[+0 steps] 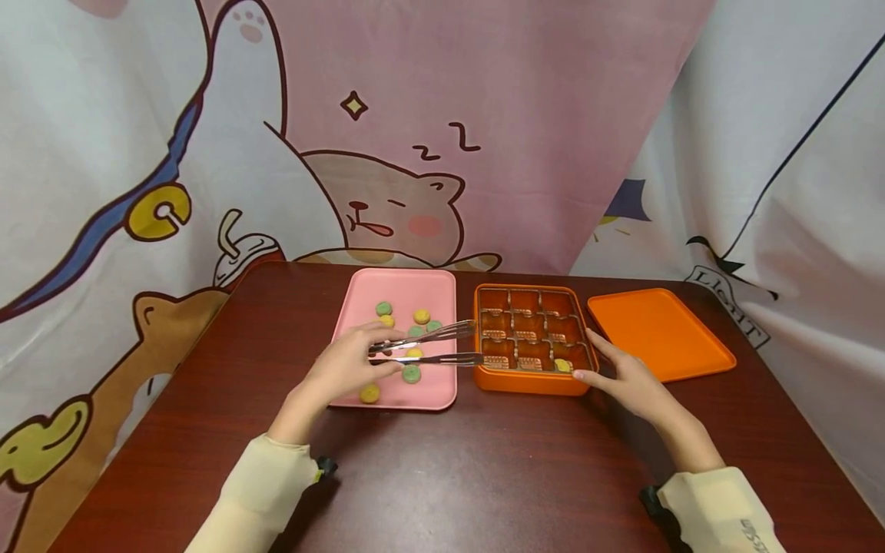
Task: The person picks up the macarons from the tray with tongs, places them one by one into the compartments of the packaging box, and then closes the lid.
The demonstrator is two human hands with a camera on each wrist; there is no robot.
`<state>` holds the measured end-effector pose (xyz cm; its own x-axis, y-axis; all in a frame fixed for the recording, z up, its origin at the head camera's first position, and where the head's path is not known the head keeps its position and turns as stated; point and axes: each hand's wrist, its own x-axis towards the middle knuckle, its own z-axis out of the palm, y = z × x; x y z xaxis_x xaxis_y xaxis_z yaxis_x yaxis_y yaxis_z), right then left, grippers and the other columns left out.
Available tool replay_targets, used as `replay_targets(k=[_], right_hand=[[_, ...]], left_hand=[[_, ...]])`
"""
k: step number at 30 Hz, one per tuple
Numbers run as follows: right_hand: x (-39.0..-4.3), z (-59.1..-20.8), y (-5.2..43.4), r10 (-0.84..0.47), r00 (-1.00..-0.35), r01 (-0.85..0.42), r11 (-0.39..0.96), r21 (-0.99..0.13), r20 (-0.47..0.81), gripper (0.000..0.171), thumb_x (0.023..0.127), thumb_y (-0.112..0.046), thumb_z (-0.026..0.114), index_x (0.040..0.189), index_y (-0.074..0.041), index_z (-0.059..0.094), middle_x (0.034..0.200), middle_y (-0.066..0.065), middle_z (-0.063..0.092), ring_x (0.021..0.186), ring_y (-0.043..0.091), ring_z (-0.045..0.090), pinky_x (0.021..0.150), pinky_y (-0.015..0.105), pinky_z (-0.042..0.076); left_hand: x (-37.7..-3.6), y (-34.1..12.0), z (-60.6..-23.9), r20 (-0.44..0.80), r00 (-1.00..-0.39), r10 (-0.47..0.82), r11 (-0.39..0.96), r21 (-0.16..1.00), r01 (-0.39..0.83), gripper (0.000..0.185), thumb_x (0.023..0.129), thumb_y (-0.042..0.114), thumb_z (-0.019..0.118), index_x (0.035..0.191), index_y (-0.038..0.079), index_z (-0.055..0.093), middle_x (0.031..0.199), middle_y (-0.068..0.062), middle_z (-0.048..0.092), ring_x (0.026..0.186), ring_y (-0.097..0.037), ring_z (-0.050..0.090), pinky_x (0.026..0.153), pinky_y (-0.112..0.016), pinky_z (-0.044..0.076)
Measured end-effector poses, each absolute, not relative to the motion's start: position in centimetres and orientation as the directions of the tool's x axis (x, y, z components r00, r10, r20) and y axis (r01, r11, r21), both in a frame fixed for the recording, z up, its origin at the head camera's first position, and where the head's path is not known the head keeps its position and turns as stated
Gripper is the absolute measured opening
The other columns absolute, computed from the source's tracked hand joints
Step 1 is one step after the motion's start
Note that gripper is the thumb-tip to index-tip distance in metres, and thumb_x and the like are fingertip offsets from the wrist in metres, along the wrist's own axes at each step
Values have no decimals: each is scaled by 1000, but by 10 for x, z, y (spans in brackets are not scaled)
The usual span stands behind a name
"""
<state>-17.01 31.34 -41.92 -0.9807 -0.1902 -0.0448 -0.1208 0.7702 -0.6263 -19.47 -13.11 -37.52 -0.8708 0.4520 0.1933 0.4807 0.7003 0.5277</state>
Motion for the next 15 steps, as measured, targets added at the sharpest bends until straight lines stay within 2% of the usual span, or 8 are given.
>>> replay_targets(k=[5,15], right_hand=[[-170,-419,314,-188,-981,-120,773,-623,-45,90,94,-45,65,160,-9,16,159,32,24,141,56,30,107,71,29],[-170,-418,313,-190,-981,-121,776,-619,-46,90,94,-45,65,160,-9,16,159,32,25,140,56,31,107,71,29]], left_hand=[[-191,-148,-380,192,-884,427,716,525,460,40,82,24,82,120,19,72,109,0,70,86,-18,62,74,-30,48],[-182,-171,-388,171,-906,388,739,529,417,40,80,21,84,118,18,74,107,1,72,90,-17,62,79,-35,50]])
